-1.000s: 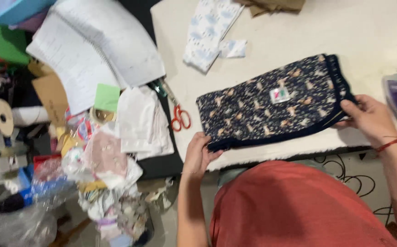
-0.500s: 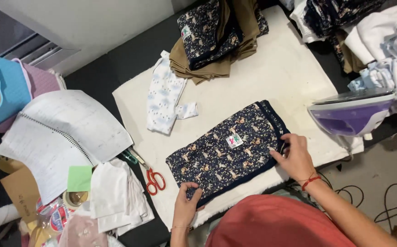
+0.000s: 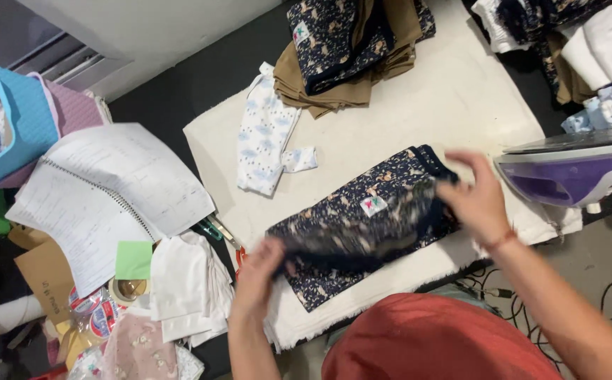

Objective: Ironing and folding various fabric pieces and baby garments on a cluttered workbench

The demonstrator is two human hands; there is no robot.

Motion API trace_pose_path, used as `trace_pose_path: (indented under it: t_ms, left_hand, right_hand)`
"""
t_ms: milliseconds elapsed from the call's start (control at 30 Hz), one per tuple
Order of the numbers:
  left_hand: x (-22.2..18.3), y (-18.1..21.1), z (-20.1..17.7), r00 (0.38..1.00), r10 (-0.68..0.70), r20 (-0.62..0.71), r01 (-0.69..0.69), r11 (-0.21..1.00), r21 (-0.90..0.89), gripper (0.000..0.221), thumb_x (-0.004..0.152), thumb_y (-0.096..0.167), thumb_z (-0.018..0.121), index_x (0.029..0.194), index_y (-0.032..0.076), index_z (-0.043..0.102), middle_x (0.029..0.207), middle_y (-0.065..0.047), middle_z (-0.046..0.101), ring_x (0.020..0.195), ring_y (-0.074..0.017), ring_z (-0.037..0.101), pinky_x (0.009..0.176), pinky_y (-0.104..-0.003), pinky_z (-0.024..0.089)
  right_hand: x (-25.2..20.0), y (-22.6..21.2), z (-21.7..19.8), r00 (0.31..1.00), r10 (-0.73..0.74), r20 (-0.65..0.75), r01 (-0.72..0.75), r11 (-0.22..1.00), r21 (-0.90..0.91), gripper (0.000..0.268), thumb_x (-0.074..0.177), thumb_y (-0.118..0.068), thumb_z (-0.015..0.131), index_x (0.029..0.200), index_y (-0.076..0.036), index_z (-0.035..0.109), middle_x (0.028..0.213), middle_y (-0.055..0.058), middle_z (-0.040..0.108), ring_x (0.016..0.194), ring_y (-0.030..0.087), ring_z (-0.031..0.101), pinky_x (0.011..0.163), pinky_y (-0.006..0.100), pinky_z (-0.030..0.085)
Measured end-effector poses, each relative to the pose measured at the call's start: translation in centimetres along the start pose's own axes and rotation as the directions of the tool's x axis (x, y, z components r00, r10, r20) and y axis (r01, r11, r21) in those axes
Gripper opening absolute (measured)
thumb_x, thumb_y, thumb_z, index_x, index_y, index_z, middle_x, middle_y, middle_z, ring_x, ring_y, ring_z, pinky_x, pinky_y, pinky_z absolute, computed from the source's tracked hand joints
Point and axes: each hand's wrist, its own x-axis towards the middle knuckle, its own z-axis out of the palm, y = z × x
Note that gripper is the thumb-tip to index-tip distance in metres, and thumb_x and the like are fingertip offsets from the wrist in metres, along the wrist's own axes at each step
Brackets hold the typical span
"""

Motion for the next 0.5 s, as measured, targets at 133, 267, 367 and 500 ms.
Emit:
trace_pose_path:
  t_ms: [133, 267, 367, 500]
  left_hand:
    - [5.3, 2.2, -0.3, 0.925, 0.236, -0.298, -0.351, 0.831, -0.432, 0.019, 0.083, 0.028, 0.057, 0.088, 0.010, 0.055, 0.085, -0.005, 0.060, 0.084, -0.0137, 0.062, 0.071, -0.024, 0.051]
    - [4.4, 2.7, 2.5, 0.862, 0.375, -0.341, -0.430, 0.898, -0.099, 0.082, 0.075, 0.026, 0.065, 0.136, 0.014, 0.012, 0.135, -0.015, 0.032, 0.118, -0.0295, 0.040, 0.086, -0.043, 0.043]
    - [3.7, -3.5, 2.7, 0.878, 0.412, -0.244, -0.312, 0.879, 0.360, 0.061, 0.070, 0.021, 0.064, 0.120, 0.006, 0.032, 0.119, -0.016, 0.045, 0.106, -0.0244, 0.050, 0.088, -0.036, 0.041]
    - [-0.6, -12.5, 0.8, 0.761, 0.616, 0.205, -0.394, 0.187, 0.900, 0.047, 0.066, 0.030, 0.068, 0.110, 0.017, 0.054, 0.119, -0.006, 0.047, 0.108, -0.0253, 0.045, 0.088, -0.045, 0.031]
  right_hand:
    - [5.1, -2.2, 2.4, 0.985, -0.158, -0.074, 0.170, 0.963, 0.208, 0.044, 0.068, -0.001, 0.055, 0.111, -0.007, 0.052, 0.109, 0.014, 0.053, 0.096, 0.026, 0.054, 0.086, 0.031, 0.041]
    - [6.0, -1.7, 2.9, 0.879, -0.469, -0.084, 0.474, 0.879, 0.051, 0.029, 0.077, -0.001, 0.057, 0.106, -0.003, 0.054, 0.112, 0.015, 0.047, 0.104, 0.032, 0.049, 0.085, 0.036, 0.044]
    - [5.5, 3.8, 1.3, 0.889, -0.414, 0.195, 0.457, 0.826, -0.331, 0.031, 0.080, -0.015, 0.055, 0.109, -0.003, 0.055, 0.118, 0.022, 0.042, 0.111, 0.038, 0.041, 0.090, 0.042, 0.037]
    - [2.2, 11.4, -1.1, 0.943, -0.106, 0.315, 0.287, 0.741, -0.607, 0.046, 0.075, -0.031, 0.059, 0.109, 0.000, 0.054, 0.106, 0.020, 0.056, 0.102, 0.031, 0.048, 0.086, 0.040, 0.038]
